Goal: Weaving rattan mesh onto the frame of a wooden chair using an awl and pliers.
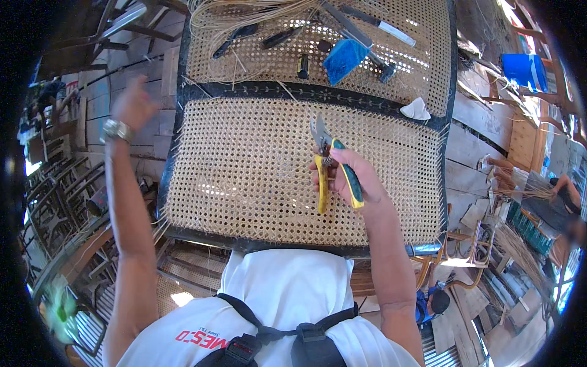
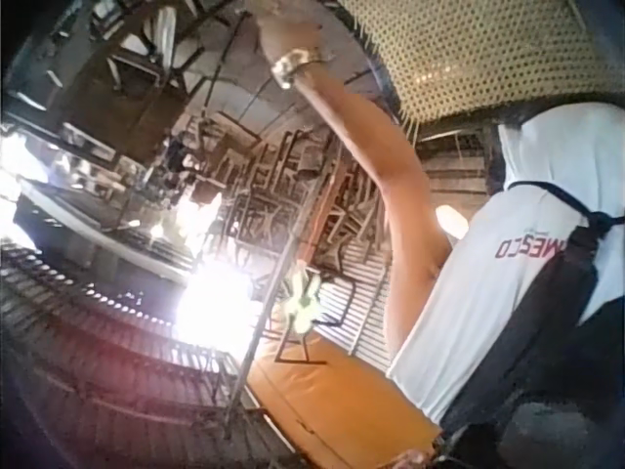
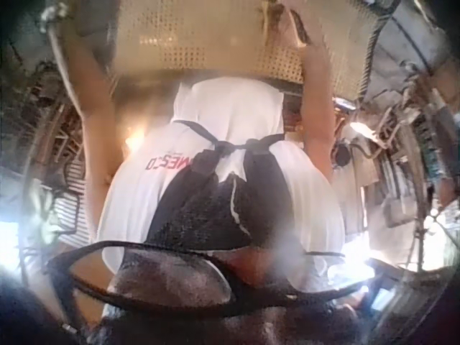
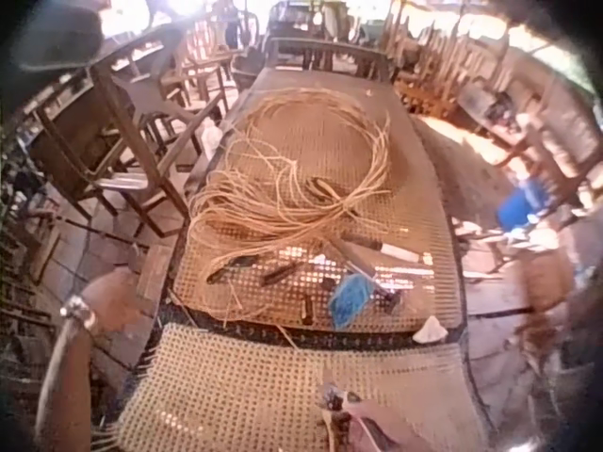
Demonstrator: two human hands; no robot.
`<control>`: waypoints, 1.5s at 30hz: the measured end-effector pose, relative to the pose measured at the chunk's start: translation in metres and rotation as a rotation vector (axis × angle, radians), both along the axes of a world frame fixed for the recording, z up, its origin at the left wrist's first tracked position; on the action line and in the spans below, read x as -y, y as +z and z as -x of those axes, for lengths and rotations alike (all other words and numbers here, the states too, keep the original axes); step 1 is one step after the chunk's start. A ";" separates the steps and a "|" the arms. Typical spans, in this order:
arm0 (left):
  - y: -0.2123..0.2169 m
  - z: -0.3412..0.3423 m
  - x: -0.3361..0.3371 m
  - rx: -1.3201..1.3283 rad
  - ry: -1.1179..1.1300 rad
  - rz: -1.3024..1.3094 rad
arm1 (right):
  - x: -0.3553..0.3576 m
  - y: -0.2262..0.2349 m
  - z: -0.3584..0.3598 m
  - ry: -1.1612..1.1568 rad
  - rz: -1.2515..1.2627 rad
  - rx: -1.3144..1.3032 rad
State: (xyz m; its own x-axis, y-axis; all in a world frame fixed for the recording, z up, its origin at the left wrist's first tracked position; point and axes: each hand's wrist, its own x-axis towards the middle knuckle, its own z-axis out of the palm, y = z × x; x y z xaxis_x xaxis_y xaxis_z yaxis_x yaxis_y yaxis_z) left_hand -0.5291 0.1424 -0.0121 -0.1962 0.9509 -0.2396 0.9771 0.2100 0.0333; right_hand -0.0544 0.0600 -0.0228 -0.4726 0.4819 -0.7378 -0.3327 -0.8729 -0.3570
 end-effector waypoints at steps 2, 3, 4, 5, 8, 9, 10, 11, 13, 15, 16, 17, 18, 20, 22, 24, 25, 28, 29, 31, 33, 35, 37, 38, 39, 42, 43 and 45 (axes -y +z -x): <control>-0.005 -0.076 0.022 0.408 0.027 0.155 | -0.012 -0.003 0.011 0.037 -0.012 0.012; -0.013 -0.106 0.029 0.547 0.013 0.180 | -0.017 -0.004 0.019 0.078 -0.023 0.017; -0.005 -0.143 0.021 0.752 0.077 0.379 | -0.019 -0.007 0.023 0.069 -0.026 0.064; -0.019 -0.165 0.020 0.773 0.035 0.286 | -0.024 -0.010 0.027 0.076 -0.028 0.066; -0.067 -0.214 0.002 0.771 0.071 0.022 | -0.037 -0.016 0.038 0.177 -0.045 0.228; -0.082 -0.220 -0.007 0.712 0.083 0.034 | -0.039 -0.019 0.041 0.184 -0.049 0.228; -0.087 -0.223 -0.015 0.657 0.091 0.047 | -0.041 -0.019 0.041 0.194 -0.039 0.246; -0.091 -0.222 -0.020 0.660 0.093 0.044 | -0.043 -0.020 0.042 0.205 -0.028 0.262; -0.097 -0.220 -0.025 0.634 0.096 0.081 | -0.046 -0.023 0.043 0.191 -0.030 0.257; -0.105 -0.216 -0.025 0.601 0.061 0.035 | -0.049 -0.025 0.045 0.175 -0.030 0.247; -0.108 -0.213 -0.026 0.663 0.110 0.100 | -0.051 -0.025 0.046 0.164 -0.052 0.245; -0.111 -0.211 -0.027 0.723 0.158 0.165 | -0.053 -0.026 0.047 0.153 -0.075 0.242; -0.114 -0.212 -0.027 0.670 0.138 0.146 | -0.055 -0.025 0.049 0.152 -0.073 0.239; -0.120 -0.212 -0.026 0.661 0.142 0.141 | -0.058 -0.025 0.052 0.194 -0.090 0.231; -0.119 -0.213 -0.027 0.656 0.141 0.133 | -0.060 -0.028 0.051 0.199 -0.124 0.234; -0.119 -0.214 -0.026 0.664 0.131 0.107 | -0.061 -0.029 0.052 0.207 -0.157 0.236; -0.119 -0.213 -0.026 0.663 0.133 0.107 | -0.061 -0.029 0.053 0.212 -0.157 0.245; -0.115 -0.212 -0.026 0.679 0.150 0.117 | -0.059 -0.031 0.054 0.224 -0.186 0.279; -0.113 -0.213 -0.027 0.706 0.155 0.131 | -0.059 -0.031 0.054 0.232 -0.210 0.304; -0.099 -0.213 -0.027 0.735 0.162 0.149 | -0.061 -0.034 0.051 0.297 -0.244 0.347; -0.076 -0.204 -0.024 0.727 0.261 0.101 | -0.060 -0.030 0.049 0.363 -0.283 0.385; -0.036 -0.176 -0.016 0.792 0.271 0.139 | -0.047 -0.007 0.038 0.563 -0.702 0.705; -0.021 -0.117 0.002 0.564 0.089 -0.042 | -0.050 0.018 0.023 0.664 -0.786 0.767; -0.026 -0.080 0.005 0.317 0.134 0.009 | -0.054 0.018 0.013 0.803 -0.998 0.950; -0.030 -0.041 0.019 0.069 0.171 -0.190 | -0.059 0.021 0.005 0.939 -1.219 1.127; -0.022 -0.030 0.040 -0.137 0.263 -0.359 | -0.075 -0.017 -0.026 0.971 -1.402 1.495; -0.016 -0.033 0.048 -0.115 0.329 -0.314 | -0.075 -0.024 -0.031 0.976 -1.401 1.494; -0.024 -0.061 0.051 0.088 0.137 -0.173 | -0.075 -0.033 -0.036 0.879 -1.474 1.612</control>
State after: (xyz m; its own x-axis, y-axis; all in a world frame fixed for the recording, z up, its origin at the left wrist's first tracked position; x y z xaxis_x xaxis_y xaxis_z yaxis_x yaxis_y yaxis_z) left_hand -0.4679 0.0915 -0.0362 -0.3120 0.9451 -0.0976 0.9315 0.3245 0.1645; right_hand -0.0179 0.1346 -0.0556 -0.3983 0.9147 -0.0684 0.9123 0.3873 -0.1334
